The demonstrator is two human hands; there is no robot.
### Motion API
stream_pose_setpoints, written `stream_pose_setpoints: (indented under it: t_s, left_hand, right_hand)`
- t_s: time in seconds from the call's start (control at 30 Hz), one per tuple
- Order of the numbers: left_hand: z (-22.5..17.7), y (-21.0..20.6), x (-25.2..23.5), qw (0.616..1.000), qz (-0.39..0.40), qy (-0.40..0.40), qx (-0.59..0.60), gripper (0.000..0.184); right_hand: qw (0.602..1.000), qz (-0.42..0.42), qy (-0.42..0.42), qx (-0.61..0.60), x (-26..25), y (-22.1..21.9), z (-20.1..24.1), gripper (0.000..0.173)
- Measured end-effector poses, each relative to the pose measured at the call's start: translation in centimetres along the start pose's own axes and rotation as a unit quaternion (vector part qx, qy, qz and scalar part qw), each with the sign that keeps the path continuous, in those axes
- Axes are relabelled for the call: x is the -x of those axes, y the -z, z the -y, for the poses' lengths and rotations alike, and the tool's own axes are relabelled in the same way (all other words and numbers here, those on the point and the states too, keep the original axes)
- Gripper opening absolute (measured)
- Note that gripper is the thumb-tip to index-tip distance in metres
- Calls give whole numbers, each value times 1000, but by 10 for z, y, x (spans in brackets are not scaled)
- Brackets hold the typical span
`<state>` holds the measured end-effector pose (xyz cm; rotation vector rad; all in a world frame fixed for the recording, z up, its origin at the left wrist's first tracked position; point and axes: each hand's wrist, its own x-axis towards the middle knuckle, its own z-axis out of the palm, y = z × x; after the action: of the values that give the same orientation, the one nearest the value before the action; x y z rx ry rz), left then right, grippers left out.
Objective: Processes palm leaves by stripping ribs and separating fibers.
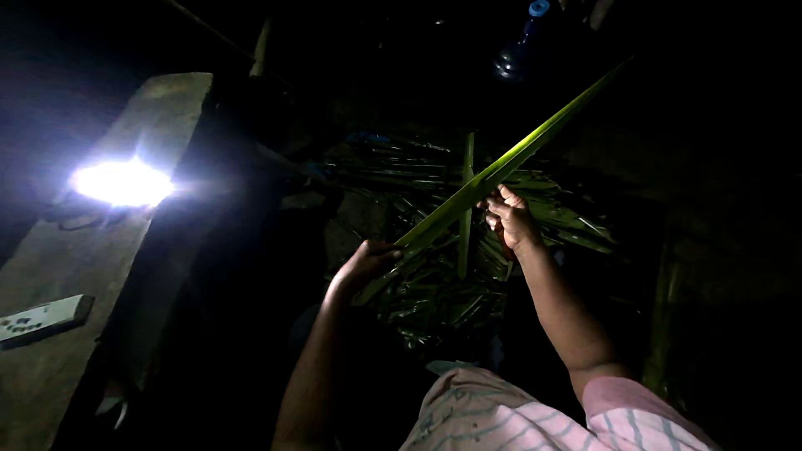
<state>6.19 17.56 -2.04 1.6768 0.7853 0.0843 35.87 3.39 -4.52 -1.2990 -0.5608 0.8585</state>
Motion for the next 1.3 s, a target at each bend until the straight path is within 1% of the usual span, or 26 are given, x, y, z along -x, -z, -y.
stream_pose_setpoints:
  t_s: [0.1, 0.2, 0.3, 0.37, 0.43, 0.5, 0.57, 0.63, 0.73, 0.77, 0.8, 0.83, 0.9, 0.97, 1.0, 1.07, 1.1, 1.17, 1.23, 1.3]
  left_hand:
    - [2, 29, 12, 1000, 8, -1, -2, 18]
    - [1, 50, 13, 999, -4, -15, -30, 19]
    - [-4, 54, 4, 995, -16, -36, -94, 16]
    - [-6, 55, -5, 988, -6, -45, -146, 17]
    - [-9, 54, -12, 986, 17, -35, -164, 18]
    - [-6, 58, -11, 987, 31, -17, -156, 19]
    - [3, 71, 0, 986, 29, -9, -163, 16]
    - [17, 90, 18, 984, 25, 0, -177, 17]
    - [37, 112, 54, 980, -40, 48, -191, 14]
    - [47, 119, 68, 973, -65, 75, -210, 14]
    - [65, 130, 80, 964, -76, 101, -232, 15]
    - [84, 139, 92, 959, -87, 122, -239, 17]
    - [111, 149, 113, 957, -100, 150, -226, 19]
    - [121, 148, 123, 954, -100, 178, -219, 27]
    - [121, 146, 122, 949, -101, 191, -229, 33]
    - [105, 136, 114, 939, -104, 214, -246, 49]
    - [95, 131, 110, 941, -117, 210, -237, 53]
    - [75, 120, 100, 958, -154, 168, -177, 50]
    - [49, 105, 85, 970, -182, 105, -122, 40]
    - [27, 87, 64, 971, -192, 72, -123, 34]
  right_hand:
    - [998, -36, 28, -36, -1, 15, 15, 29]
    - [995, -65, 49, -59, -5, 34, 27, 36]
    - [992, -73, 78, -67, -12, 48, 33, 45]
    - [991, -88, 79, -68, -12, 50, 33, 49]
    - [989, -104, 76, -71, -11, 53, 31, 53]
    - [988, -115, 75, -77, -11, 55, 30, 53]
    - [986, -121, 77, -90, -14, 59, 28, 47]
    - [983, -129, 79, -105, -20, 66, 27, 43]
    - [976, -152, 92, -127, -25, 70, 29, 39]
    - [974, -164, 93, -129, -25, 73, 31, 38]
    - [971, -163, 103, -139, -25, 78, 32, 48]
    - [971, -150, 115, -144, -25, 85, 33, 55]
    - [976, -125, 125, -129, -24, 94, 36, 58]
    - [987, -91, 108, -78, -19, 89, 38, 57]
    - [994, -57, 90, -36, -16, 82, 36, 54]
    - [998, 17, 49, 42, -9, 62, 28, 49]
    - [996, 46, 30, 68, -4, 49, 21, 48]
    - [991, 98, 3, 95, 4, 23, 7, 45]
    - [984, 156, 2, 90, 8, 1, -8, 45]
    - [973, 216, 12, 76, 15, -21, -19, 45]
